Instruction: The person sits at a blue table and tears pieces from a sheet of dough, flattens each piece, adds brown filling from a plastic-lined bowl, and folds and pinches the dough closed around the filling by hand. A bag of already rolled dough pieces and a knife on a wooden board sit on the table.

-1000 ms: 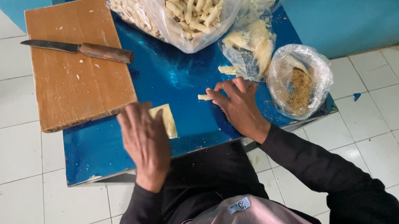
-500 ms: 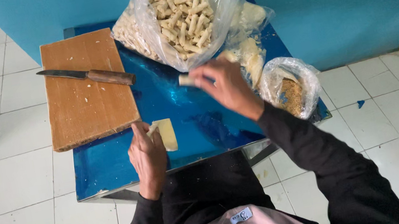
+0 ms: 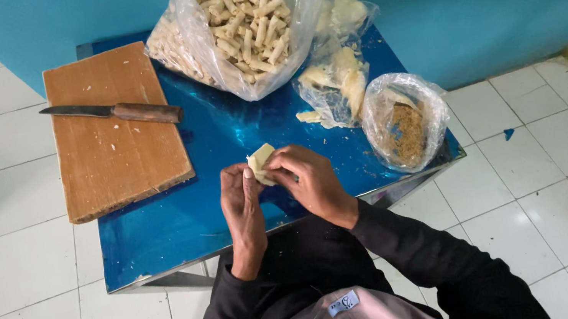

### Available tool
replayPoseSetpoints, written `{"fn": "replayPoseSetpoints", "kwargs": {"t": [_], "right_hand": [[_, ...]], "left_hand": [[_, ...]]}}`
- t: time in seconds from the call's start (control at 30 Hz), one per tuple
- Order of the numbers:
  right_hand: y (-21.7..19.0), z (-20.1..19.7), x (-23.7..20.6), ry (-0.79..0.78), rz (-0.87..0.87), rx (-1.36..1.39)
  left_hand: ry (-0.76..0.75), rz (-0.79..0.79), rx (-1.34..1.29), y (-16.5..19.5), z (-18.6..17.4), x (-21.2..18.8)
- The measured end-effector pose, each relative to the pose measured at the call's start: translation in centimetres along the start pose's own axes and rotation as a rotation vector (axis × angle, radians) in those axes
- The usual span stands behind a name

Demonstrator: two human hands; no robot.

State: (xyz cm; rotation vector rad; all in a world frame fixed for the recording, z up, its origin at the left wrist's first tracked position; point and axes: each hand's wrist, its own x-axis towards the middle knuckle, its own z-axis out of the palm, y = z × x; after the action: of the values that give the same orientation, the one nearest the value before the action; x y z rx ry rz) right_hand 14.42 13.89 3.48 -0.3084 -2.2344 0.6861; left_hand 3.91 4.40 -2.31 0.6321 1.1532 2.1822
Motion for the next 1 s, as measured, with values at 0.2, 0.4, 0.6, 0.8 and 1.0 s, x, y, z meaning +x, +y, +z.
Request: {"fn": "replayPoseSetpoints", "kwargs": {"t": [0.2, 0.4, 0.6, 0.8, 1.0], "right_hand": [[2.8, -0.7, -0.6, -0.135, 0.419, 0.309], [5.1, -0.5, -1.4, -0.168, 0.665, 1.032], [7.5, -2.4, -0.6, 0.002, 0.725, 1.125], [7.0, -3.3, -1.0, 0.0, 0.52, 0.491], [3.0, -1.8, -2.6, -0.045, 0.465, 0.583]], "left_hand": [[-0.039, 0.009, 0.029, 0.0, 0.8, 0.2], [0.002, -0.023, -0.009, -0.8, -0.1, 0.6], [0.165, 0.026, 0.451, 2.3, -1.9, 0.6], [0.37, 0.693, 1.342, 6.7, 0.3, -0.8], [-0.011, 0.267, 0.639, 3.4, 3.6, -1.9]]}}
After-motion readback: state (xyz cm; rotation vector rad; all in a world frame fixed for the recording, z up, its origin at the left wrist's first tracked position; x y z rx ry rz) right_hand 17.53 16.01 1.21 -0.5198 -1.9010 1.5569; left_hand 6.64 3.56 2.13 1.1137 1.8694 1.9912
